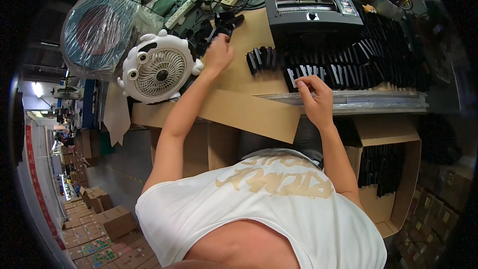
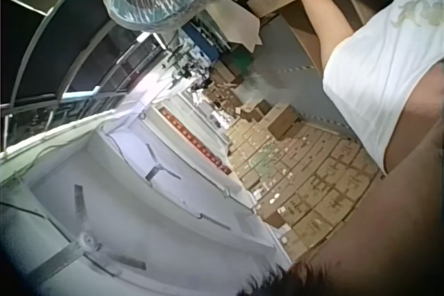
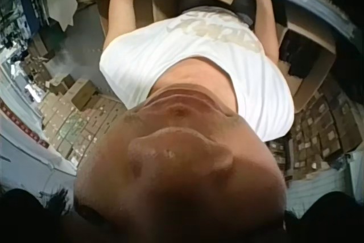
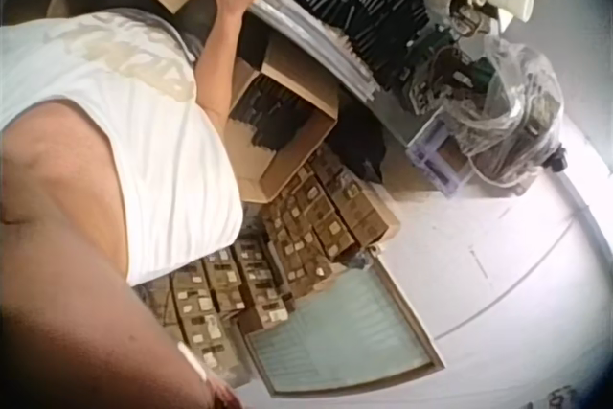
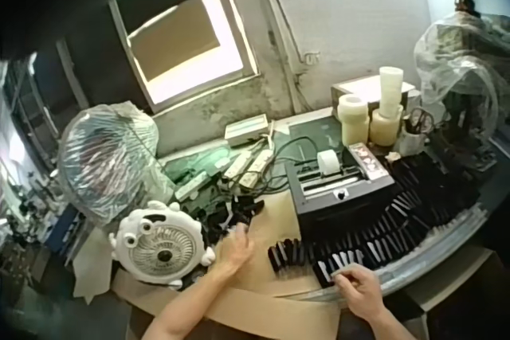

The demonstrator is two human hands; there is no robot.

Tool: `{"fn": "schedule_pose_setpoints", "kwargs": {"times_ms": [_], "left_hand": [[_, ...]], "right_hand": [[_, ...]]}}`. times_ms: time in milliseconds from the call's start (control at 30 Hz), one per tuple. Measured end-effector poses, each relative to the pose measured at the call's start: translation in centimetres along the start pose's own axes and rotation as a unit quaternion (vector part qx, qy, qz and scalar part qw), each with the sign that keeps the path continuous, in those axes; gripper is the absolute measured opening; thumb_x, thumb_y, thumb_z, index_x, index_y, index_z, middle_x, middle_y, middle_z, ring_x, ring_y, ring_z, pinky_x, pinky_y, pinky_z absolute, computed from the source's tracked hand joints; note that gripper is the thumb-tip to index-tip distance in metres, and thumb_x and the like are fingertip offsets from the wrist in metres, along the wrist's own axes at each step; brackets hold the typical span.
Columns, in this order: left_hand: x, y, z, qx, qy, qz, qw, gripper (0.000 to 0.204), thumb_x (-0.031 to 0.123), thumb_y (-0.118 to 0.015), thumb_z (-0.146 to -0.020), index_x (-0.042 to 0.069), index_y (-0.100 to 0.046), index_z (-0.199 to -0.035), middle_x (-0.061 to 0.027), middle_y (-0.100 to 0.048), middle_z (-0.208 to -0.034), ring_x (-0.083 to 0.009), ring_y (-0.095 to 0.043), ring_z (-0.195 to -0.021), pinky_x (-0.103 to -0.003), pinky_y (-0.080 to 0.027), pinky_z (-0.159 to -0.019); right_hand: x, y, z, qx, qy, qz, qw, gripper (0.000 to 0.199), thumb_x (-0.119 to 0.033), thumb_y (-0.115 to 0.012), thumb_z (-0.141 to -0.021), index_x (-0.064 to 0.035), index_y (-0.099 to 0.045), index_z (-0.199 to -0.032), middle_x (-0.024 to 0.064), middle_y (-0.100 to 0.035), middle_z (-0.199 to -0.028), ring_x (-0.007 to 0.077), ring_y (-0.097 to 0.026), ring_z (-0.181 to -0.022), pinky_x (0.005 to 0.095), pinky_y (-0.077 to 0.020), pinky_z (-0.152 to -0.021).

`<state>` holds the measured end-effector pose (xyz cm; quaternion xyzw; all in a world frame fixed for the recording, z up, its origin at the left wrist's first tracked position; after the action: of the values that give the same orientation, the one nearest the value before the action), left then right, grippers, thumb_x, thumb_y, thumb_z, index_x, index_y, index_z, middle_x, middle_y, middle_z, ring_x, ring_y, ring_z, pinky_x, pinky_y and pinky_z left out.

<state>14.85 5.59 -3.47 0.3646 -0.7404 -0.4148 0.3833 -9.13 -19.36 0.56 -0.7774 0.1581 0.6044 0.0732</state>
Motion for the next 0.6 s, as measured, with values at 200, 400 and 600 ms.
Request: {"fn": "schedule_pose_setpoints", "kwargs": {"times_ms": [200,400,600], "left_hand": [[-1.3,-1.4,-4.7,-0.027,0.101,-0.109,0.989,0.03,0.029,-0.055,-0.091,0.008,-0.05,-0.111,-0.0217,-0.063,-0.101,-0.0466,-0.065,-0.081,-0.057,-0.052,-0.063],[-3.0,-0.2,-2.9,-0.004,0.097,0.009,0.995,0.038,0.022,-0.05,-0.092,0.01,-0.048,-0.128,-0.0262,-0.067,-0.095,-0.0502,-0.064,-0.086,-0.058,-0.048,-0.071],[2.7,7.8,2.7,-0.171,0.254,0.656,0.69,0.072,-0.012,-0.036,-0.084,0.019,-0.039,-0.149,-0.0102,-0.062,-0.103,-0.0146,-0.059,-0.073,-0.018,-0.045,-0.057]], "right_hand": [[-0.8,3.6,-2.7,0.052,0.033,0.071,0.996,0.012,-0.006,-0.058,-0.095,0.0001,-0.067,-0.1,0.0025,-0.065,-0.085,0.01,-0.052,-0.069,0.0217,-0.0421,-0.067],[-0.7,8.8,-9.6,0.204,0.191,0.335,0.9,0.023,-0.016,-0.065,-0.089,-0.0088,-0.069,-0.111,0.01,-0.062,-0.111,0.0257,-0.053,-0.097,0.0336,-0.0448,-0.084],[3.8,11.4,-15.9,0.249,0.221,0.504,0.797,0.031,-0.025,-0.066,-0.088,-0.0137,-0.069,-0.117,0.0145,-0.059,-0.113,0.0342,-0.05,-0.105,0.0431,-0.0423,-0.095]]}}
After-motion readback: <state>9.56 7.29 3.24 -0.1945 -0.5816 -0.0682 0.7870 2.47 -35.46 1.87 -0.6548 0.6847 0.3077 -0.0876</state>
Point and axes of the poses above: each hand's wrist, its own z-axis away from the middle knuckle, its own y-axis out of the back of the hand, x = y × z, the point moved 2 cm from there along -z, towards the middle knuckle
